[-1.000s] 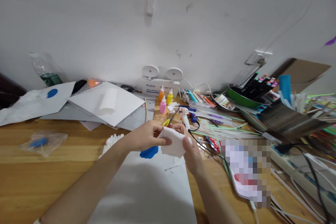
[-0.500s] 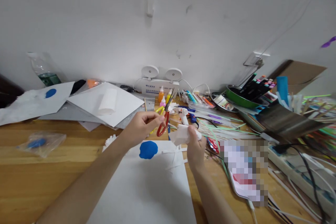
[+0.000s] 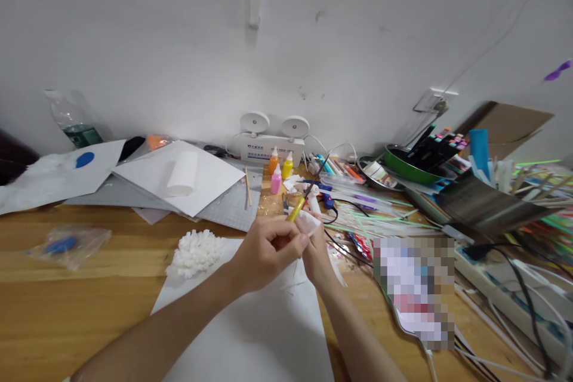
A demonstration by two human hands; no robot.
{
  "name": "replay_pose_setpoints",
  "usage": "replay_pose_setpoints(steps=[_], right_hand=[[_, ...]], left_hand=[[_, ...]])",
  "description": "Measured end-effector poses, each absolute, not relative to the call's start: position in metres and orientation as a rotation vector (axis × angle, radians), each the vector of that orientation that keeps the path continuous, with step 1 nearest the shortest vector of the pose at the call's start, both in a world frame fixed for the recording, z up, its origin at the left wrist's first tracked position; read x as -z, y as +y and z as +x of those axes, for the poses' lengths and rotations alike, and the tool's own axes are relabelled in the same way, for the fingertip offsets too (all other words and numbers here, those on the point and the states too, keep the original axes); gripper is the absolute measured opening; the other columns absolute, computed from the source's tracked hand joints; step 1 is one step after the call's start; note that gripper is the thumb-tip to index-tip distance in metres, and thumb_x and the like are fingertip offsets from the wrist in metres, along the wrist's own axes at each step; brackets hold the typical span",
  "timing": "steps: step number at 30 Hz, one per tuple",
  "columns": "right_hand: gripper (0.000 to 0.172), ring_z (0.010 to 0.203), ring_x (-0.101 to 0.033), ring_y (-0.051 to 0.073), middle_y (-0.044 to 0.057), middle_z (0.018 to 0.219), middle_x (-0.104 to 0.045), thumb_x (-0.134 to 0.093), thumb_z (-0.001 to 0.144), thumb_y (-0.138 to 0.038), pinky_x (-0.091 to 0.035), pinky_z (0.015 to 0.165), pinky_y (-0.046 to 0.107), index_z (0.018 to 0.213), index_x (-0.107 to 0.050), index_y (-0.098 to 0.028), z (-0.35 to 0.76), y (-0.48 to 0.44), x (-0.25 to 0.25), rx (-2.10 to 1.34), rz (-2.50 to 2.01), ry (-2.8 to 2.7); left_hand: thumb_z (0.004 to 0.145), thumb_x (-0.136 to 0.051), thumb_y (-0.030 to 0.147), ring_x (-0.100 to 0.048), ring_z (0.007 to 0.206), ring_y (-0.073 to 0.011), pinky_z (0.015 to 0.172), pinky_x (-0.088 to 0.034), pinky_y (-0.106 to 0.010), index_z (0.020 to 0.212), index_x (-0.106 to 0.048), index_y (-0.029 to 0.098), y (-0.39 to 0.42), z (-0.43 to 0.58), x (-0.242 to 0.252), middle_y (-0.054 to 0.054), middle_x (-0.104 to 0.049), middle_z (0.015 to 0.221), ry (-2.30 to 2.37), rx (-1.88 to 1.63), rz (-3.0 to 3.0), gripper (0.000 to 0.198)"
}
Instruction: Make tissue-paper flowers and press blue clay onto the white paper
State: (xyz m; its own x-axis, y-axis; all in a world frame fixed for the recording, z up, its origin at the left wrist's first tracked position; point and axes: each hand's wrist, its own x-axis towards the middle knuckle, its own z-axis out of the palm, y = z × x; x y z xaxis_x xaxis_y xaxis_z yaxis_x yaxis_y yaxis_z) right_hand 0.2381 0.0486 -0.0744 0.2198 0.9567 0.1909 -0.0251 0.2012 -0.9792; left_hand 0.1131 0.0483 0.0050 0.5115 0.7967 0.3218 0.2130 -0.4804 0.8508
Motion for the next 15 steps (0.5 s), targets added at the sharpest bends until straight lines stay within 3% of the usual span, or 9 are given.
replay_pose_setpoints(steps=[6, 15], right_hand=[[0.033, 0.059, -0.041, 0.012, -0.002, 0.065, -0.045, -0.044, 0.079, -0.049, -0.035, 0.053, 0.023, 0.069, -0.047, -0.018, 0.238, 0.048, 0.071, -1.015, -1.120, -1.066], [0.026, 0.055, -0.044, 0.012, -0.003, 0.060, -0.048, -0.058, 0.069, -0.042, -0.034, 0.049, 0.022, 0.067, -0.049, -0.017, 0.245, 0.052, 0.066, -0.908, -1.173, -1.010]], left_hand=[[0.073, -0.047, 0.019, -0.031, 0.046, -0.0074, 0.047, -0.027, -0.022, 0.045, -0.041, 0.017, 0.040, 0.118, 0.006, 0.005, -0.032, 0.046, 0.691, -0.945, 2.013, 0.028], [0.073, -0.045, 0.020, -0.033, 0.047, -0.0077, 0.048, -0.027, -0.022, 0.044, -0.045, 0.016, 0.044, 0.119, 0.009, 0.005, -0.035, 0.045, 0.677, -0.967, 2.032, 0.029]])
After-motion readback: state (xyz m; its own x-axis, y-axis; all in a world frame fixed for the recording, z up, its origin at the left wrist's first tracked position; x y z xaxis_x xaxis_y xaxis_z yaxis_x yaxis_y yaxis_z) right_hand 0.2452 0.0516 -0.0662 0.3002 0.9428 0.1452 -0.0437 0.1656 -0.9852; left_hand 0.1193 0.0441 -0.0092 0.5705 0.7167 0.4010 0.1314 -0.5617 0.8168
